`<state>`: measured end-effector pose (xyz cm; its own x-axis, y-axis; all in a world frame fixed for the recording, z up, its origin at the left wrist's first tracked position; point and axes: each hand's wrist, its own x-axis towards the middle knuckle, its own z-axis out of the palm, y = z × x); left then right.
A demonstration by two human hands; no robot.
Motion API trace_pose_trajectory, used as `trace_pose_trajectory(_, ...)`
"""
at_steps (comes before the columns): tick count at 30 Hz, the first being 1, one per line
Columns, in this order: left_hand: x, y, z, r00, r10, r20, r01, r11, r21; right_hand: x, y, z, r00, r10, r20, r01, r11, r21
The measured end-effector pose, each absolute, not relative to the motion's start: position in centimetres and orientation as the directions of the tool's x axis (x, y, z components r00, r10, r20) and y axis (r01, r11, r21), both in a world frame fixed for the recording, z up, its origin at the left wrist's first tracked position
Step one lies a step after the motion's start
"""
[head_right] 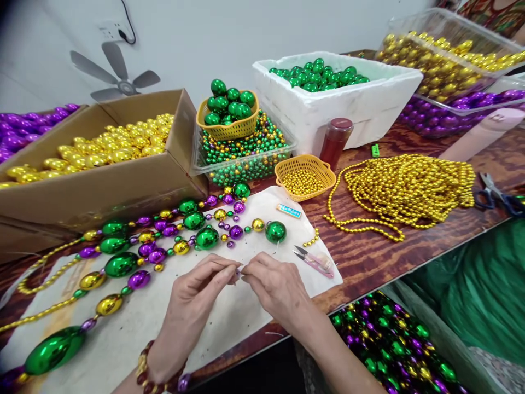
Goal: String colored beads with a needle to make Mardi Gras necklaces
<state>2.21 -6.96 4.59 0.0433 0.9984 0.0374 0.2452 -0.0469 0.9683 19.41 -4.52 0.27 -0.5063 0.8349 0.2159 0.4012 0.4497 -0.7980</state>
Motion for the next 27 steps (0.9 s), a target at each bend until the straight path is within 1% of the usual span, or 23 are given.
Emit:
trace_pose_trajectory(3,1.9,-6.9,5.1,0.053,0.996,0.068,0.270,-0.080,0.960,19.5,-3.9,0.2,-0.551,0.809,0.205,0.452,0.495,-0.742)
trace_pose_trajectory(5,1.6,-6.9,4.8,0.030,0.999,0.011,0.223,-0.018,0.975,20.0,-3.7,0.2,-0.553,0.804,0.220,0.431,0.502,-0.749)
trace_pose_trajectory(6,1.5,-6.8,4.4,0.028,0.999,-0.040,0.197,0.033,0.980,20.2,-3.7,0.3,-0.537,0.815,0.218,0.409,0.478,-0.777)
trace_pose_trajectory(7,1.5,-6.7,4.0,0.043,0.994,-0.098,0.178,0.089,0.980,20.5,-3.6,0.4,-0.506,0.838,0.204,0.376,0.427,-0.822)
trace_pose_trajectory(9,1.6,-6.4,2.9,0.125,0.973,-0.196,0.174,0.173,0.970,20.8,-3.4,0.5,-0.414,0.898,0.146,0.272,0.275,-0.922)
trace_pose_trajectory(11,2.0,-5.9,1.9,0.217,0.949,-0.228,0.197,0.186,0.963,20.9,-3.1,0.6,-0.348,0.933,0.088,0.150,0.148,-0.977)
trace_pose_trajectory(13,2.7,-5.5,1.3,0.272,0.941,-0.201,0.233,0.138,0.963,20.7,-2.7,0.7,-0.340,0.938,0.072,0.056,0.096,-0.994)
trace_pose_trajectory(17,4.4,-5.1,1.5,0.319,0.944,-0.084,0.292,-0.014,0.956,20.6,-2.6,0.9,-0.339,0.939,0.059,-0.013,0.057,-0.998)
trace_pose_trajectory(20,5.4,-5.3,1.5,0.302,0.953,-0.007,0.307,-0.090,0.947,21.1,-3.0,1.3,-0.312,0.948,0.059,-0.064,0.041,-0.997)
trace_pose_trajectory(24,6.1,-5.9,0.4,0.245,0.969,0.023,0.378,-0.117,0.919,22.4,-3.8,2.0,-0.347,0.937,0.030,-0.107,-0.008,-0.994)
trace_pose_trajectory(27,6.2,-6.2,-0.5,0.238,0.970,0.060,0.425,-0.159,0.891,23.2,-4.5,2.8,-0.275,0.960,0.057,-0.084,0.035,-0.996)
